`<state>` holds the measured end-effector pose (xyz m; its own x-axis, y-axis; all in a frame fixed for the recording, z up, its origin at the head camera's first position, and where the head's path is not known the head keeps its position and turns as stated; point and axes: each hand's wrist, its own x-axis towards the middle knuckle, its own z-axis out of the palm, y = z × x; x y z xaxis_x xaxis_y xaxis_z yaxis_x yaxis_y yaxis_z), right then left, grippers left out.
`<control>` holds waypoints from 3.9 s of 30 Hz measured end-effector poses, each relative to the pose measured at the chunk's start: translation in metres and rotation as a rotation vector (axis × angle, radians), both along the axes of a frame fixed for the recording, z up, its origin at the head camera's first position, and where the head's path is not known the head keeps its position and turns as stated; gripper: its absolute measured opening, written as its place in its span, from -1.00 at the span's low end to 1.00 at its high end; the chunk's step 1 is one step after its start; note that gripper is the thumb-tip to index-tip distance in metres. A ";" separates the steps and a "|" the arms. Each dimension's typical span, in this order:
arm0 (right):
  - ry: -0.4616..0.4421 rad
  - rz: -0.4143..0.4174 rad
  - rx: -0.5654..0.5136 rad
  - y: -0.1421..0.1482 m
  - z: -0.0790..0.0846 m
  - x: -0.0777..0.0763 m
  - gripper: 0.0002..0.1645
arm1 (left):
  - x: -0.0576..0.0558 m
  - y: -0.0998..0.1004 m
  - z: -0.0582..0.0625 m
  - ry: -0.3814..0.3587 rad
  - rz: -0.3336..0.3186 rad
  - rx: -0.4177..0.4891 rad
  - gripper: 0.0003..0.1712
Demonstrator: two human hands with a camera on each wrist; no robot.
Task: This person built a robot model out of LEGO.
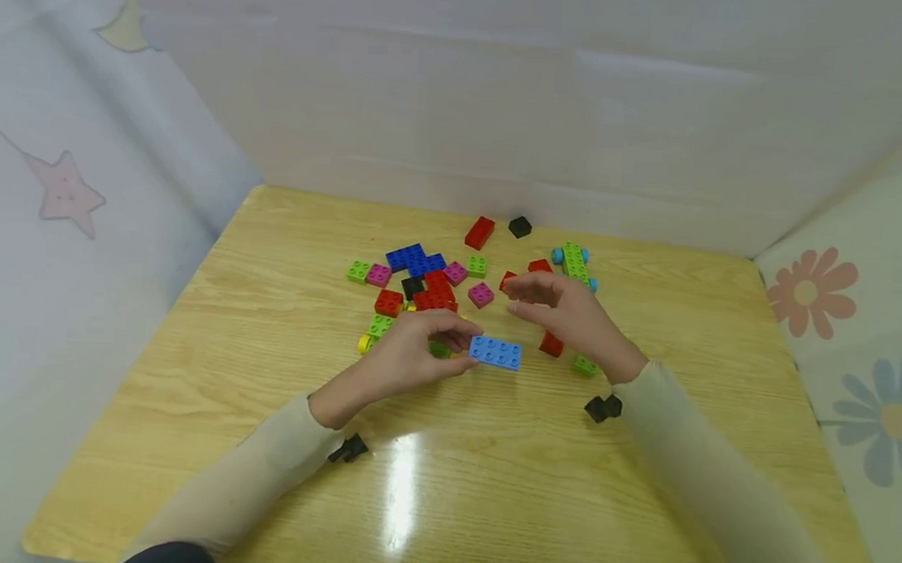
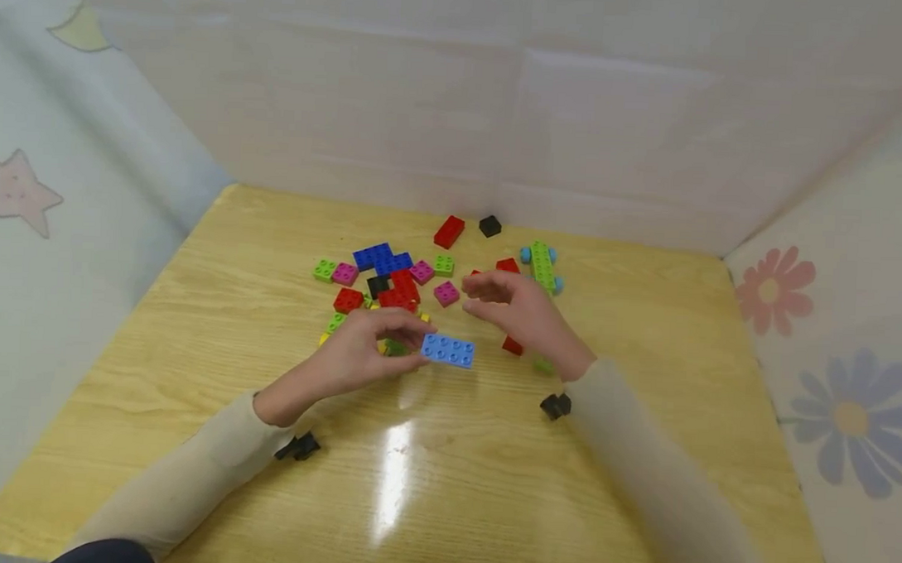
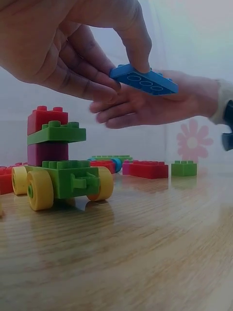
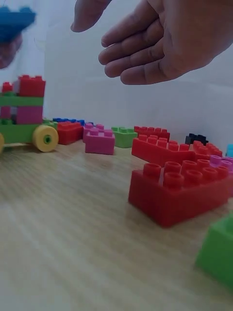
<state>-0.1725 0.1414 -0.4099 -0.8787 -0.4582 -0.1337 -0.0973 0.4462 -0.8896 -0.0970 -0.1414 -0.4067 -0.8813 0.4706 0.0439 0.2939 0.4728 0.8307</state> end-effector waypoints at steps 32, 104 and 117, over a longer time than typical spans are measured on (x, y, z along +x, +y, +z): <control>0.093 0.222 0.294 -0.129 -0.023 -0.118 -0.45 | 0.002 -0.005 0.007 0.007 -0.050 0.010 -0.58; 0.093 0.108 0.302 0.019 -0.029 0.081 -0.56 | 0.006 0.016 -0.029 0.160 -0.180 -0.531 -0.74; 0.145 0.124 0.329 0.016 -0.034 0.082 -0.56 | 0.006 0.018 -0.027 0.184 -0.182 -0.582 -0.76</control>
<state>-0.0908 0.1574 -0.4437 -0.8400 -0.5153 -0.1697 -0.2828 0.6829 -0.6736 -0.0910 -0.1235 -0.4342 -0.7873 0.6047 -0.1206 0.5257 0.7604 0.3813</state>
